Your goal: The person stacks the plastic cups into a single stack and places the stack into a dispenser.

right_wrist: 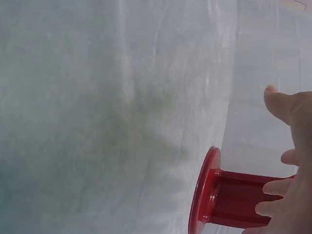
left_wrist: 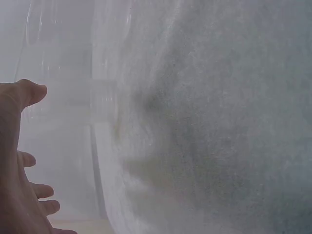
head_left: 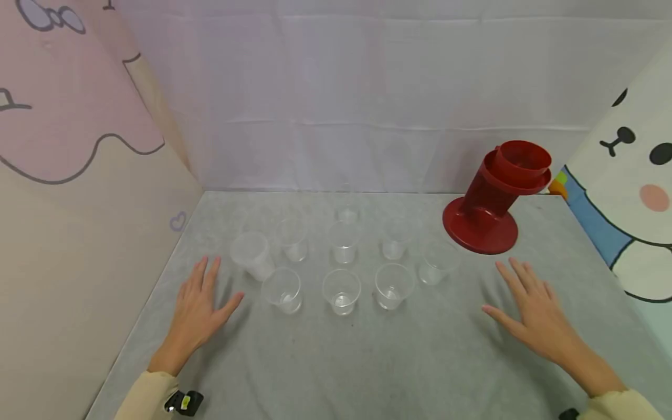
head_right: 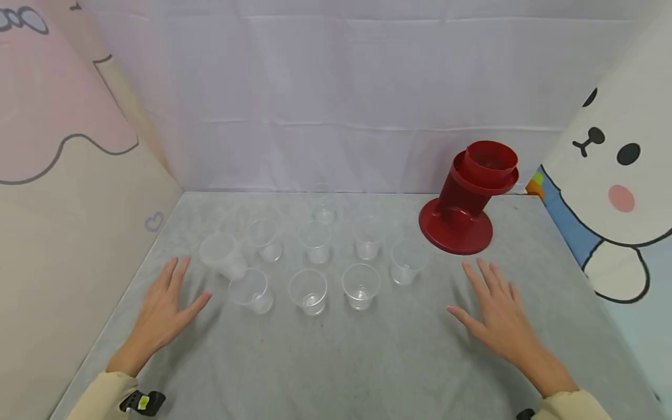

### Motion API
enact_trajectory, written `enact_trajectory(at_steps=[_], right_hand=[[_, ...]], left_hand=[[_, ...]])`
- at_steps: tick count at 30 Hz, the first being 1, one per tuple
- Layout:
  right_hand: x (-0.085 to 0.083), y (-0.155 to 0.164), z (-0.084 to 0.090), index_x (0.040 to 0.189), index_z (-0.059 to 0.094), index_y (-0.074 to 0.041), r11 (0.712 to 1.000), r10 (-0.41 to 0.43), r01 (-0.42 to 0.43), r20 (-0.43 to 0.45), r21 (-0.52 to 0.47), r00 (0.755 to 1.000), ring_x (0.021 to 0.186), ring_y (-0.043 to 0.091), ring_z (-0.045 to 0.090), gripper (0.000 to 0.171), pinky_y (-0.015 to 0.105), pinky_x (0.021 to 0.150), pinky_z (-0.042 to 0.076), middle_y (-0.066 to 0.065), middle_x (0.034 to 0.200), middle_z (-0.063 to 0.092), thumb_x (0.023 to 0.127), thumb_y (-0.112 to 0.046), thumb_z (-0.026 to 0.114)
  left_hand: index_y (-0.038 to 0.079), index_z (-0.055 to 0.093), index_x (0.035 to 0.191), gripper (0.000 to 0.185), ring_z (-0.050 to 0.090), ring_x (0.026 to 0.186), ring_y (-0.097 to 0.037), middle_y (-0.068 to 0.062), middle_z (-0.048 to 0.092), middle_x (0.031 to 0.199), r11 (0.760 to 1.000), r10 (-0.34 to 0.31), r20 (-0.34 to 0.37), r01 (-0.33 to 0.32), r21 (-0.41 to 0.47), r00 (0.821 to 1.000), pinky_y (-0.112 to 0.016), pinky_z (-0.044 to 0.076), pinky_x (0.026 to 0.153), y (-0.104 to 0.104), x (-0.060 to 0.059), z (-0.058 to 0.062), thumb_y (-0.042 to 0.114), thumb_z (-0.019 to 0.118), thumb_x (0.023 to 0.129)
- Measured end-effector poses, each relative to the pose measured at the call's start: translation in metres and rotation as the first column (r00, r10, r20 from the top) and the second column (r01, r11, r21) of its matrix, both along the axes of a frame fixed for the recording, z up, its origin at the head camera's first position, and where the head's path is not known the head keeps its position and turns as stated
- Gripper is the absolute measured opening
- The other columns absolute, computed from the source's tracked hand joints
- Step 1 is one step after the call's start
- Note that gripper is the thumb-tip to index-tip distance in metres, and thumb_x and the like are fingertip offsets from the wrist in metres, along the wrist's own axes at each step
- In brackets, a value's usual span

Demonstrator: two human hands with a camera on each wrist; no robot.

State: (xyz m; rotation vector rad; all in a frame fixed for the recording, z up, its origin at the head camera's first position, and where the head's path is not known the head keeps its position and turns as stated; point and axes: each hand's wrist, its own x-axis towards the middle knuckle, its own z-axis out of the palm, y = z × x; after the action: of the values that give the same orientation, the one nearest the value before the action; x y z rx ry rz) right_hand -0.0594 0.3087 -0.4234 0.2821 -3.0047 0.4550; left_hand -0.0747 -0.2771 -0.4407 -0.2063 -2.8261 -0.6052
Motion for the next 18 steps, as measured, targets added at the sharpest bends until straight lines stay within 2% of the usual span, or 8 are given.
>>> enact_trajectory(at_steps=[4, 7, 14, 18], right_hand=[[0.000, -0.002, 0.004, 0.148, 0.028, -0.009, 0.997, 0.023, -0.027, -0.060, -0.075, 0.998, 0.128, 0.049, 0.026, 0.095, 0.075, 0.087, 0.028, 0.029, 0.142, 0.031, 0.074, -0.033, 0.081], [-0.001, -0.006, 0.006, 0.146, 0.033, -0.007, 0.989, 0.033, -0.046, -0.090, -0.140, 0.995, 0.122, 0.046, 0.035, 0.093, 0.072, 0.080, 0.038, 0.027, 0.139, 0.036, 0.071, -0.026, 0.084], [0.000, -0.013, 0.012, 0.142, 0.039, -0.008, 0.969, -0.005, -0.022, -0.108, -0.247, 0.994, 0.115, 0.041, 0.041, 0.086, 0.068, 0.078, 0.043, 0.023, 0.133, 0.043, 0.071, -0.020, 0.085], [0.000, -0.017, 0.015, 0.139, 0.042, -0.005, 0.958, -0.016, -0.018, -0.116, -0.285, 0.993, 0.110, 0.039, 0.045, 0.082, 0.064, 0.075, 0.046, 0.022, 0.129, 0.046, 0.070, -0.018, 0.085]], left_hand=[[0.004, 0.028, 0.147, 0.087, 0.025, 0.131, -0.048, -0.027, 0.027, 0.146, 0.999, -0.010, -0.049, 0.011, 0.033, 0.999, -0.067, 0.024, 0.096, -0.001, 0.000, 0.001, 0.038, 0.072, 0.080], [0.004, 0.030, 0.146, 0.086, 0.028, 0.129, -0.049, -0.026, 0.027, 0.147, 0.997, -0.008, -0.053, 0.012, 0.074, 0.999, -0.067, 0.026, 0.094, -0.001, 0.001, 0.002, 0.035, 0.074, 0.080], [0.010, 0.025, 0.149, 0.086, 0.025, 0.134, -0.044, -0.019, 0.022, 0.151, 0.982, 0.001, 0.010, -0.003, 0.189, 1.000, -0.068, 0.027, 0.095, 0.001, 0.000, 0.003, 0.033, 0.073, 0.082], [0.009, 0.023, 0.149, 0.085, 0.027, 0.133, -0.042, -0.020, 0.026, 0.149, 0.960, -0.002, 0.018, -0.003, 0.279, 1.000, -0.065, 0.030, 0.096, 0.003, -0.002, 0.003, 0.028, 0.074, 0.083]])
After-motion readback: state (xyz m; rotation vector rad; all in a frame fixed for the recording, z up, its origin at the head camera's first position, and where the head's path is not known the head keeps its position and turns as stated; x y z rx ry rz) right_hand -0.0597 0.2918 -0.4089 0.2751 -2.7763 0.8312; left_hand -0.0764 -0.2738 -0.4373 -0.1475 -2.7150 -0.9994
